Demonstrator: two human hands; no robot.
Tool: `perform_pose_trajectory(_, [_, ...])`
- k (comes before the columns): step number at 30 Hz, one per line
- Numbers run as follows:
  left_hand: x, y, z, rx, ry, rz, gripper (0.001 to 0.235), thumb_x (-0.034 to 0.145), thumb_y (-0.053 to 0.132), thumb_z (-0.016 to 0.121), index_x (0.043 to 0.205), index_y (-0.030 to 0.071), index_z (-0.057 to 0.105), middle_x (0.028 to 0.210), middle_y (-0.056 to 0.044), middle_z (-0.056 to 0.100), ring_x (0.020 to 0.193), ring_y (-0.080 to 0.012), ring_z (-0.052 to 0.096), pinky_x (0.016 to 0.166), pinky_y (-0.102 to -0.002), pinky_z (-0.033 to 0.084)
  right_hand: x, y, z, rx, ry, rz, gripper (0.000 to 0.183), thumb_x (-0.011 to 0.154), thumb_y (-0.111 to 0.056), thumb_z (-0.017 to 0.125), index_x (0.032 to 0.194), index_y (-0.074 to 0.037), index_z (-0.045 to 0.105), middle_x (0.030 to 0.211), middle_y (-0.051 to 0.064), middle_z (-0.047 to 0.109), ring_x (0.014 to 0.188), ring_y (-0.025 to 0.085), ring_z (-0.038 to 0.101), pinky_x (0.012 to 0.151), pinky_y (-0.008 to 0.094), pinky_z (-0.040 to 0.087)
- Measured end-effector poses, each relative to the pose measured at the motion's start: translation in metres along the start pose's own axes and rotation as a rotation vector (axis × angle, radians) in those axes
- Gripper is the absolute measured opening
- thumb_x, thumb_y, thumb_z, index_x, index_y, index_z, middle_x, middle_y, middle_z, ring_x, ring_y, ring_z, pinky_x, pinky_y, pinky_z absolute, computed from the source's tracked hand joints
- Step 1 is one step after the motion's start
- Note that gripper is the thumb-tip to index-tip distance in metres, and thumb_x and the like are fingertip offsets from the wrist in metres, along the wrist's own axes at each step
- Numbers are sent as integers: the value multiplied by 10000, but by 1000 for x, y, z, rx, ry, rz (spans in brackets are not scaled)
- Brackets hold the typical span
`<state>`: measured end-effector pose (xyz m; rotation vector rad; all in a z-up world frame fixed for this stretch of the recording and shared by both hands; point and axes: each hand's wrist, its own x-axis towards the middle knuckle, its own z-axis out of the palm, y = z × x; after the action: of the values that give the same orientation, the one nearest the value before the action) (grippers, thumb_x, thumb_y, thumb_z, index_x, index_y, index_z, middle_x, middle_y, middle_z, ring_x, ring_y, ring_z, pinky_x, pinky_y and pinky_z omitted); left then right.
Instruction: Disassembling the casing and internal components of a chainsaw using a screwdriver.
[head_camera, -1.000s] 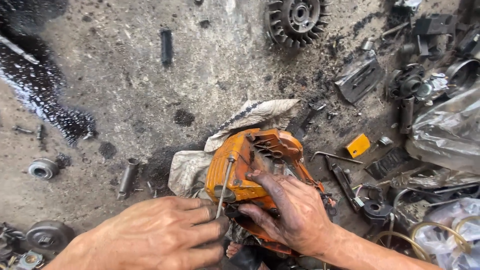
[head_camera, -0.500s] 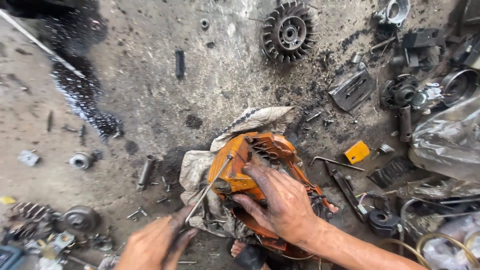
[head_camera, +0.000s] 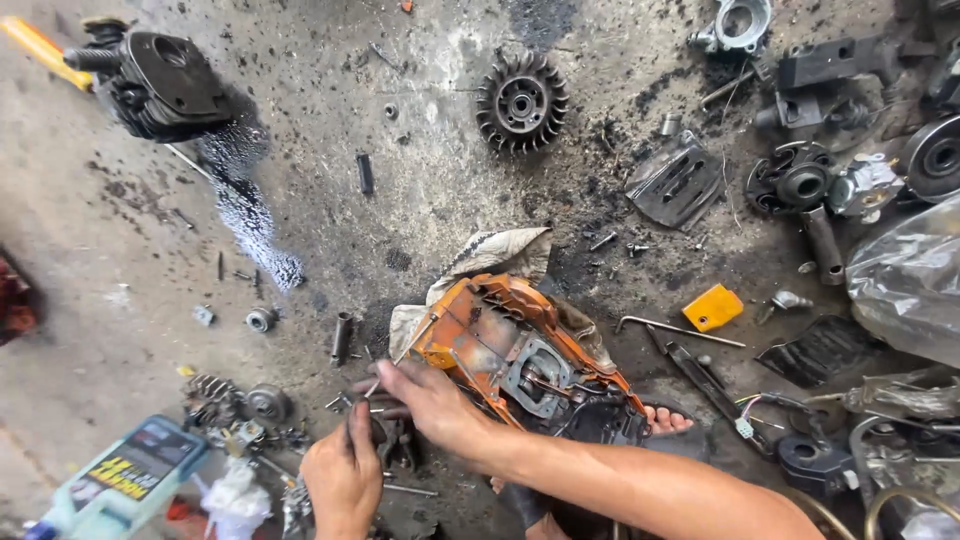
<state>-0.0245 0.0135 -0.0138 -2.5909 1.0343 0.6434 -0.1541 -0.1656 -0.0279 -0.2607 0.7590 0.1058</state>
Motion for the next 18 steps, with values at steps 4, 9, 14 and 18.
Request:
perform_pose_trajectory(4, [-1,30,-11,-74,-4,-163,634,1058,476,364,765,97,779,766,-189,757,810,-454,696,726,-510,489,28,38,12,546,9,-31,281,1107,-244,438,1155,-3,576,1162,204,750,1071,262,710,938,324,593])
perform_pose_trajectory(9, [-8,69,-25,-264,38,-385,813,1039,552,381,591,-97,577,539,-263,589,503,-322,448,579,-505,358,12,29,11,366,59,-122,260,1099,-282,483,1129,-100,666,945,134,789,1012,271,778,954,391,634])
perform_pose_trajectory(14, [-9,94,-47,-403,-56,-532,748,1046,600,394,506,81,402,451,-98,421,432,-208,356,466,-417,273,15,32,14,119,184,-97,301,1065,-376,486,1077,-182,715,1020,49,782,1081,212,758,972,418,612])
perform_pose_trajectory(18, [-10,114,-62,-464,-83,-563,702,1025,658,394,527,170,311,442,-9,304,405,-146,258,427,-361,204,12,27,12,86,205,-108,340,1049,-419,487,1029,-185,733,1086,23,800,1125,209,733,972,444,576])
